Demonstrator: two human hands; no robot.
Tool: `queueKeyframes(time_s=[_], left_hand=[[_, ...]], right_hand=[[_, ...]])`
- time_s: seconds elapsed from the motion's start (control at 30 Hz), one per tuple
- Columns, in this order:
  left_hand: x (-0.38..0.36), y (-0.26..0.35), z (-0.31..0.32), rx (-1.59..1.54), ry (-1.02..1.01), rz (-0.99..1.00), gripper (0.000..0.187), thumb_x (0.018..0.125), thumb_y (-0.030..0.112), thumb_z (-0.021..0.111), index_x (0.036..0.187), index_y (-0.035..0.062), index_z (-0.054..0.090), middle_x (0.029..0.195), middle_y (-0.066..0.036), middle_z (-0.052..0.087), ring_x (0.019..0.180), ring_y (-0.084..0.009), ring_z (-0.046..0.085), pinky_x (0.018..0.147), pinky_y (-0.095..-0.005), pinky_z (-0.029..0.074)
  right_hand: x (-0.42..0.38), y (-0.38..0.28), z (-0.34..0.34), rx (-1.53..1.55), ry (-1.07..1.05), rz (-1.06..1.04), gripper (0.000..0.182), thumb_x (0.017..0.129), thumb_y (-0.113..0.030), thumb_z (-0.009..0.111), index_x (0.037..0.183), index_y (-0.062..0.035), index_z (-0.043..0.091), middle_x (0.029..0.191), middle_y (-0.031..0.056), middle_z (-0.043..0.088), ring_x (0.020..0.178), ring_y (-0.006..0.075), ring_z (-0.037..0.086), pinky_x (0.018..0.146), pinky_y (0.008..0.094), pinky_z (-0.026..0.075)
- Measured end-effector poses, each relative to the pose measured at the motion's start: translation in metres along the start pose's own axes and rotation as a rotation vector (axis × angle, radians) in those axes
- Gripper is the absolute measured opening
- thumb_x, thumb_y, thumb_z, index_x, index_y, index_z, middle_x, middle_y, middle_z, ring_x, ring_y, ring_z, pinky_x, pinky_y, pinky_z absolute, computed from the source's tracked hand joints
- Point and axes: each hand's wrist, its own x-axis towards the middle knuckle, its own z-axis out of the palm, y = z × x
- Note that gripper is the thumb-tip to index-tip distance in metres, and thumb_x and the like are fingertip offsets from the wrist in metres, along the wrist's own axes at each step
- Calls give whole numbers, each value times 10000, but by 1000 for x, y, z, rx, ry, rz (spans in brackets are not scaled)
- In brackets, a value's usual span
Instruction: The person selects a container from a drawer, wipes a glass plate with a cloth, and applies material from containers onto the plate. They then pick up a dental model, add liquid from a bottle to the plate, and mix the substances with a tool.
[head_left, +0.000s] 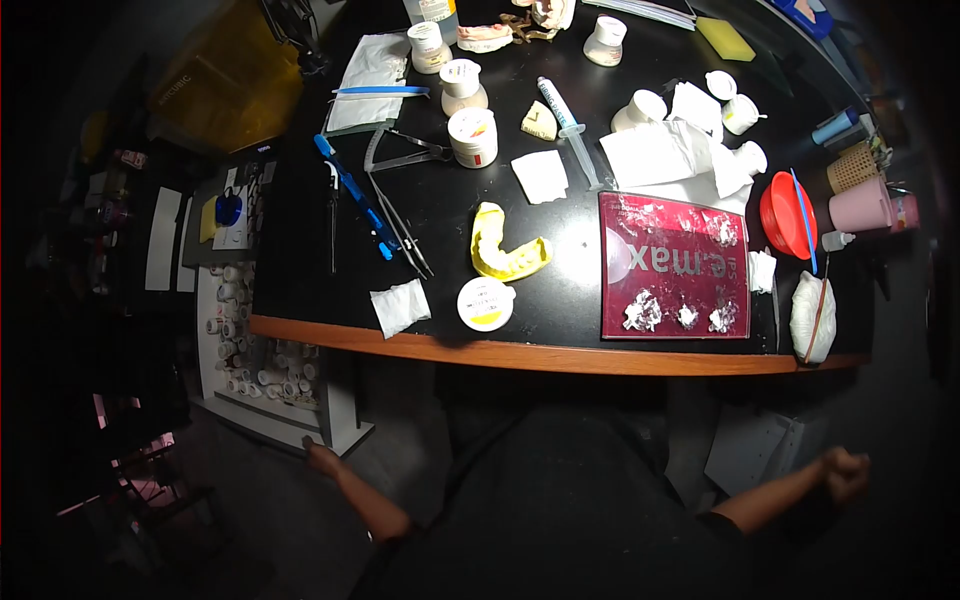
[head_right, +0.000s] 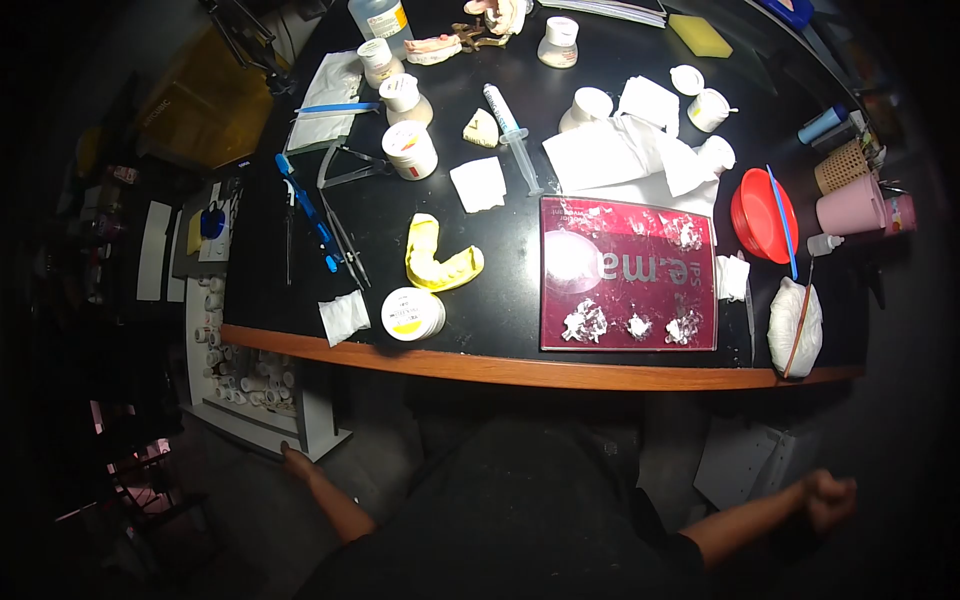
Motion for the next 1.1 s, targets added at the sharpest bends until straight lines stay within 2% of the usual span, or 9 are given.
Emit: queueKeyframes(time_s=[0.03, 0.13, 0.17, 0.27, 0.43, 0.6, 0.83, 0.87, 1.1], left_hand=[[7, -6, 1, 7, -6, 40, 683, 1017, 391, 625, 1377, -189, 598, 1467, -315, 613, 1355, -391, 611, 1135, -466, 452], [30, -23, 2, 21, -17, 103, 644, 1031, 381, 601, 1384, -158, 616, 1466, -308, 618, 1363, -397, 607, 1145, -459, 447], [18, -9, 3, 20, -21, 87, 633, 1039, 376, 586, 1395, -146, 615, 1475, -304, 613, 1374, -394, 599, 1154, -458, 438], [20, -25, -7, -73, -64, 73, 659, 1063, 382, 516, 1530, -83, 510, 1619, -259, 482, 1507, -359, 460, 1243, -452, 331], [-17, 13, 1, -188, -120, 79, 742, 1090, 416, 447, 1680, -3, 279, 1772, -181, 233, 1634, -318, 227, 1320, -447, 164], [-12, 21, 16, -225, -191, 57, 829, 1094, 519, 430, 1709, 21, 183, 1794, -177, 145, 1652, -329, 143, 1322, -440, 117], [-44, 64, 54, -243, -205, 55, 810, 1100, 496, 408, 1706, 11, 177, 1787, -197, 152, 1651, -330, 143, 1318, -458, 134], [-14, 46, 61, -306, -267, 53, 796, 1094, 508, 419, 1715, 62, 196, 1803, -143, 126, 1655, -320, 132, 1328, -469, 104], [-46, 87, 110, -275, -267, -52, 806, 1086, 496, 428, 1704, 28, 208, 1786, -207, 135, 1642, -346, 148, 1313, -493, 124]], right_hand=[[-63, 2, 5, 82, -96, 103, 476, 1027, -284, 591, 572, -144, 570, 547, 57, 590, 453, 239, 561, 437, 360, 449], [-332, -47, -41, -188, -935, 758, 430, 1013, -424, 625, 783, -85, 756, 701, 107, 710, 600, 333, 705, 510, 424, 527], [-362, -98, -76, -318, -1345, 731, 362, 1036, -399, 618, 966, -87, 788, 835, 130, 760, 744, 359, 760, 633, 457, 596], [-382, -214, -158, -45, -2070, 329, 353, 1040, -389, 609, 986, -89, 788, 860, 134, 761, 763, 354, 761, 648, 456, 599], [-390, -244, -175, 183, -2147, 5, 341, 1046, -372, 594, 1019, -92, 788, 903, 140, 764, 796, 347, 764, 672, 456, 604], [-389, -244, -176, 248, -2137, -106, 332, 1052, -355, 580, 1052, -96, 788, 945, 147, 766, 829, 340, 767, 696, 455, 609], [-387, -238, -180, 308, -2129, -198, 327, 1061, -332, 559, 1098, -101, 787, 1004, 157, 769, 875, 329, 771, 730, 454, 616], [-388, -237, -182, 319, -2130, -205, 327, 1062, -328, 556, 1105, -101, 787, 1013, 158, 770, 882, 328, 772, 735, 454, 617], [-393, -236, -189, 347, -2144, -263, 331, 1071, -305, 536, 1151, -106, 787, 1072, 167, 773, 928, 318, 776, 769, 453, 625]])
